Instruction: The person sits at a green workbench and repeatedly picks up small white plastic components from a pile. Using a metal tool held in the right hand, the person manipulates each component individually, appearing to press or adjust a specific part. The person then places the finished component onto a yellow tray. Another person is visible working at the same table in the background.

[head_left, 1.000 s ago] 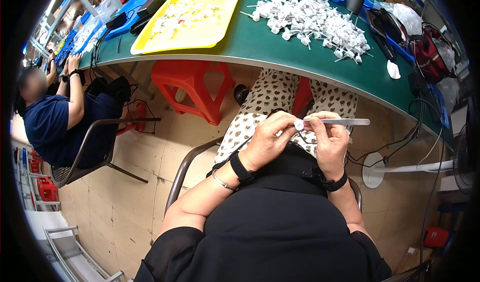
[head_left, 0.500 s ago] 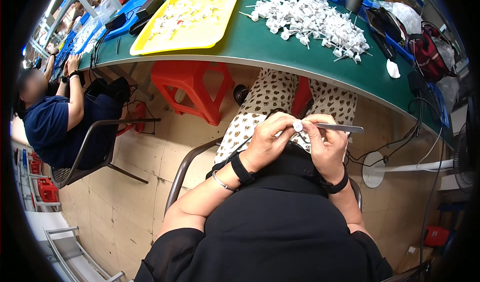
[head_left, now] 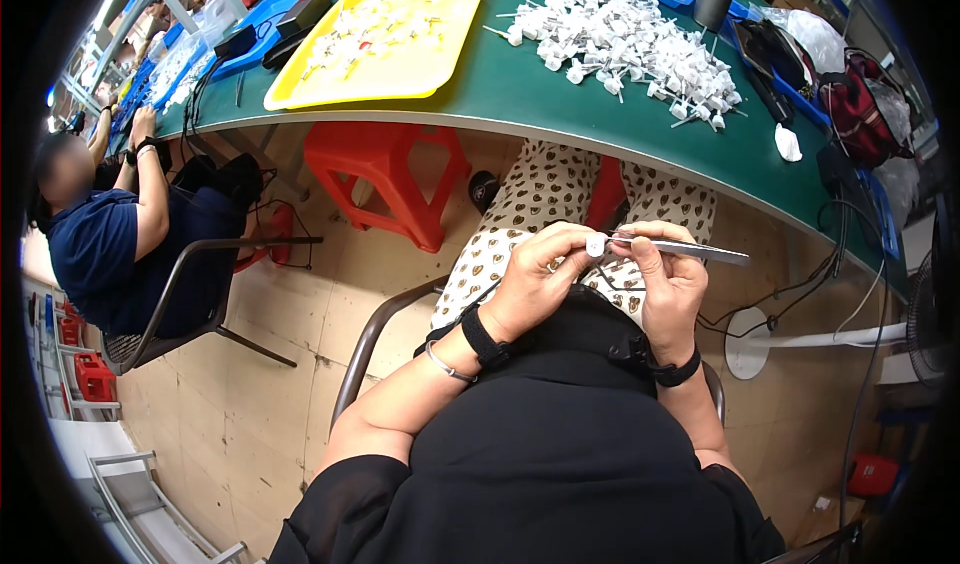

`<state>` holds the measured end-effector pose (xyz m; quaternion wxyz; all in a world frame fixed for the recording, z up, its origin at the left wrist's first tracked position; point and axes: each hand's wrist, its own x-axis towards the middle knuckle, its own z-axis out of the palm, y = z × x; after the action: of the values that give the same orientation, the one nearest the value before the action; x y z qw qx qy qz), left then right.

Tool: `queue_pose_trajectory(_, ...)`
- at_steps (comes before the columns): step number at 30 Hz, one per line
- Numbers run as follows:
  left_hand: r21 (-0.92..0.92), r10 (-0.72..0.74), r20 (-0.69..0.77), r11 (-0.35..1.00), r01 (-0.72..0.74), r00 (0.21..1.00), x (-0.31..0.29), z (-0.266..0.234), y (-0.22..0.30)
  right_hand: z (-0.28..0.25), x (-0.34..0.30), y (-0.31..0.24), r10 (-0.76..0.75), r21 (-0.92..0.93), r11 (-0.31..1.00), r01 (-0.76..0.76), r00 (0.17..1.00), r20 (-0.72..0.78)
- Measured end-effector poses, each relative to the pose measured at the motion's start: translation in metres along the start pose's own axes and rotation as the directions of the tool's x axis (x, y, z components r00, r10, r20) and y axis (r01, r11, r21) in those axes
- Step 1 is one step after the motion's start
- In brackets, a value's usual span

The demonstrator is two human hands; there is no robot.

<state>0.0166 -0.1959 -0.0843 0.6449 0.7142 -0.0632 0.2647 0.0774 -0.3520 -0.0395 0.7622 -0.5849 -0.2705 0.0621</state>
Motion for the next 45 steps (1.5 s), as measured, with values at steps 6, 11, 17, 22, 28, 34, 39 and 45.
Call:
queue_pose_trajectory(6,0.016,0.004,0.014,1.0,-0.004,1.0,0.0,-0.001,0.001,0.004,-0.002,-0.002,-0.033,-0.083,0.996,0.035,0.999,0.029)
queue_pose_trajectory(11,0.013,-0.002,0.015,1.0,0.002,1.0,0.0,-0.001,0.001,0.003,-0.003,0.004,-0.103,-0.129,0.985,0.112,0.992,0.077)
queue_pose_trajectory(17,-0.004,-0.004,-0.009,1.0,0.004,1.0,0.004,-0.006,0.007,0.002,-0.002,0.0,-0.053,-0.02,0.998,0.053,0.999,0.005)
queue_pose_trajectory(22,0.04,0.18,-0.279,0.984,-0.176,0.943,0.052,-0.049,0.033,0.001,-0.003,0.001,-0.046,-0.048,0.998,0.045,0.999,-0.01)
queue_pose_trajectory(28,0.542,0.283,-0.476,0.84,0.024,0.833,0.156,-0.184,0.05,0.003,-0.003,-0.003,-0.018,-0.034,0.999,0.018,1.0,-0.005)
queue_pose_trajectory(34,0.735,0.247,-0.227,0.678,0.0,0.942,0.169,-0.118,0.044,0.0,-0.003,0.003,0.002,-0.042,0.999,-0.004,0.999,-0.048)
queue_pose_trajectory(39,0.786,0.02,0.091,0.613,-0.084,0.996,0.188,-0.062,0.019,-0.002,-0.002,0.001,0.006,-0.07,0.998,-0.01,0.998,-0.055)
queue_pose_trajectory(45,0.912,0.03,0.2,0.359,-0.197,0.979,0.206,-0.049,0.006,-0.002,-0.001,0.001,0.0,-0.044,0.999,-0.003,0.997,-0.079)
